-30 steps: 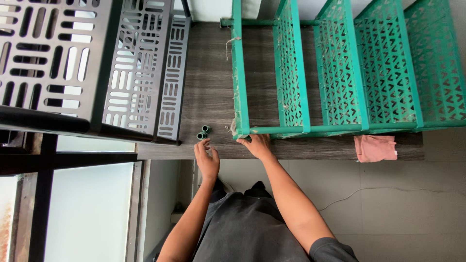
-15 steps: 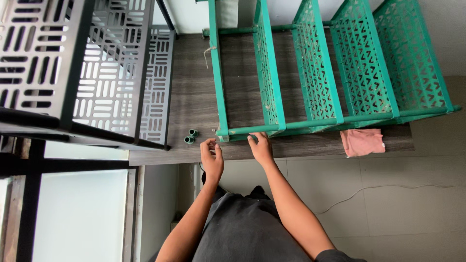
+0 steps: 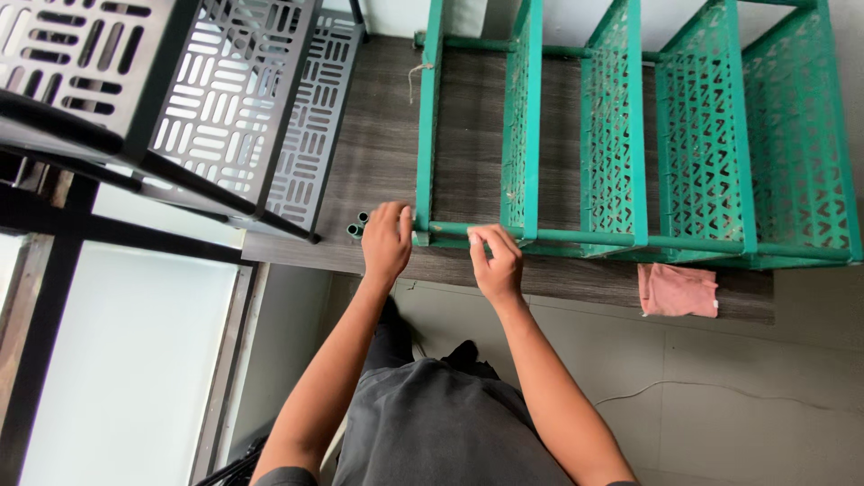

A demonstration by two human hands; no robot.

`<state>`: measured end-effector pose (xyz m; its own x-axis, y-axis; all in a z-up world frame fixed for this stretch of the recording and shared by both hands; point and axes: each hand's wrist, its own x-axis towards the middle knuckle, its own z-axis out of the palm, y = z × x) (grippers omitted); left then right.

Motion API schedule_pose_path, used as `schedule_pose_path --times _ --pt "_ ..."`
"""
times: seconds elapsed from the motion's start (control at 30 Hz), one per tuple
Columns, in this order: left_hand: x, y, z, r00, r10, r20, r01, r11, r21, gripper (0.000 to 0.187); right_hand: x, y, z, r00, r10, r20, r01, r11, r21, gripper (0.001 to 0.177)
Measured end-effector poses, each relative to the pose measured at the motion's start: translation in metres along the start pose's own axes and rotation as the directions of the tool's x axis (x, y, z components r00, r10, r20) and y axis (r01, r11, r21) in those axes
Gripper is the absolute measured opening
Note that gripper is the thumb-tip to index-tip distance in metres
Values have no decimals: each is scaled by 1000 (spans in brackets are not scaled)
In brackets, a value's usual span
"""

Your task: The person disassembles a green plastic shelving unit by hand. They remove the top shelf, then detach the side panels and connecting rods, placing each component on the floor.

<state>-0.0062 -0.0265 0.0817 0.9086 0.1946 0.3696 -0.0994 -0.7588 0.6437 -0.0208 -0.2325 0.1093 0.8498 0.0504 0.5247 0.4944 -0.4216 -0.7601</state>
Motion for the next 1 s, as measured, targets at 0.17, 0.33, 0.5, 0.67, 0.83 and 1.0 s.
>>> schedule_pose_path --times 0.17,0.33,0.5,0.67,0.83,1.0 --pt "6 -14 6 987 -22 160 9 997 81 38 40 -1 16 986 -53 160 83 979 -187 8" --pt "10 -20 7 970 -74 229 78 997 -7 41 48 8 32 882 117 457 55 937 -346 20" --pt "21 -10 18 920 -188 344 165 982 94 49 60 19 32 779 192 597 2 951 -309 26" --pt "28 -17 22 891 -117 439 177 980 -96 44 61 16 29 740 273 615 -79 943 -325 27" --pt "29 -29 25 893 -72 444 182 961 -210 39 57 19 32 777 237 583 -59 950 -307 26" --pt "27 -26 29 893 -87 442 203 954 -220 37 58 15 33 854 66 516 108 948 -300 28"
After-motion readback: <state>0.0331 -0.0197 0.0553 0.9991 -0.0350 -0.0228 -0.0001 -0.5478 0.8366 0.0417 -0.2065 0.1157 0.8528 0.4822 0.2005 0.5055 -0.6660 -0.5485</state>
